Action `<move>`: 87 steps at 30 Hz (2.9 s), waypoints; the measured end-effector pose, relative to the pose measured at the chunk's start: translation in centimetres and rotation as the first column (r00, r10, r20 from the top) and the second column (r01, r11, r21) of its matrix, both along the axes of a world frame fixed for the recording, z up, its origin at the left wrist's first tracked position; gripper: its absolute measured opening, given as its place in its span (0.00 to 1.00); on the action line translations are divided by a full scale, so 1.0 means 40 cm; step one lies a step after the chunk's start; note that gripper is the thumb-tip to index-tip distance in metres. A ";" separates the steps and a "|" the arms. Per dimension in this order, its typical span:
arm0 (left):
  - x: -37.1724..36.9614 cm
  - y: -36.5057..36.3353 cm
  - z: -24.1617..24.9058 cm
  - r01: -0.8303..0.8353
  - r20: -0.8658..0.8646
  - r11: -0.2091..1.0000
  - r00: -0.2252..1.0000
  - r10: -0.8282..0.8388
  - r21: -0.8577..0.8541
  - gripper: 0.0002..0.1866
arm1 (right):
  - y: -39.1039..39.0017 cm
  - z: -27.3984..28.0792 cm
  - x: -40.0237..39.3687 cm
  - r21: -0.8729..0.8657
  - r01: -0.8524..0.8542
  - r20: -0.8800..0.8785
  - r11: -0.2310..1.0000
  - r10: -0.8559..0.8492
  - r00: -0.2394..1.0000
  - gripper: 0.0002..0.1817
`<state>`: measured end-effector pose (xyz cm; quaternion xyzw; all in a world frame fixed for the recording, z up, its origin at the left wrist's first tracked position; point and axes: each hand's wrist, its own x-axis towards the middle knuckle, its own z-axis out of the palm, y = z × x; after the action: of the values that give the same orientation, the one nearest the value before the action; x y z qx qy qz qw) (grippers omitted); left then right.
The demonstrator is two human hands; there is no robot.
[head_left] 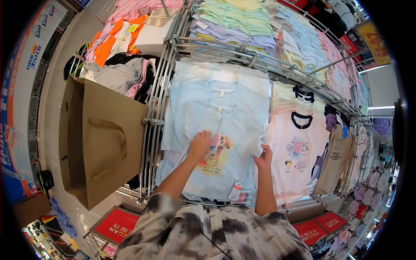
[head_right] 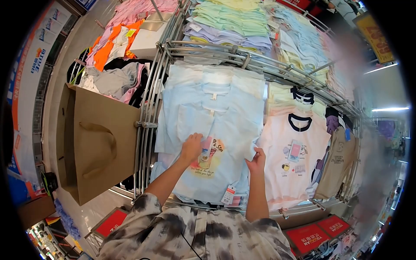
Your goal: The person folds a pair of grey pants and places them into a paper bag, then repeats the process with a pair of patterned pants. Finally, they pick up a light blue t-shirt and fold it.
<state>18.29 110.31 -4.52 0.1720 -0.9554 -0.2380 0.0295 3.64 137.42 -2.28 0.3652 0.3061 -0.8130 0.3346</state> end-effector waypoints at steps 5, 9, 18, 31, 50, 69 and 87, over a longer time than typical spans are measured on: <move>-0.059 0.022 0.052 -0.082 -0.108 0.978 0.989 0.105 0.193 0.12 | 0.046 -0.084 0.022 -0.056 -0.057 -0.034 0.997 0.055 0.998 0.06; -0.087 0.047 0.038 -0.073 -0.088 0.981 0.992 0.090 0.182 0.13 | -0.005 -0.043 0.029 0.016 -0.028 -0.044 0.999 0.029 0.999 0.08; -0.057 0.062 0.011 0.062 0.009 0.996 0.998 -0.063 0.070 0.16 | -0.040 -0.070 0.043 0.488 -0.107 -0.123 0.866 0.190 0.974 0.26; -0.062 0.072 0.053 0.101 0.027 0.989 0.994 -0.105 0.104 0.21 | -0.108 -0.082 0.043 0.829 0.084 -0.350 0.552 0.395 0.849 0.27; -0.082 0.174 0.012 -0.414 0.200 0.608 0.899 0.389 0.678 0.13 | -0.373 0.077 -0.076 0.573 -0.479 -0.416 0.665 0.739 0.529 0.11; 0.067 0.026 0.079 -0.439 0.147 0.695 0.886 0.439 0.570 0.26 | -0.410 0.076 -0.110 0.549 -0.551 -0.423 0.629 0.777 0.466 0.22; 0.591 0.042 0.096 -0.342 0.384 0.933 0.880 0.278 0.108 0.21 | 0.229 -0.059 0.450 0.785 -0.597 -0.038 0.165 0.975 0.219 0.24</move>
<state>41.92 111.98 -0.69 0.3660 -0.8799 -0.2762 -0.1244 21.62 146.56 -4.65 -0.0338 0.7838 -0.3926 0.4800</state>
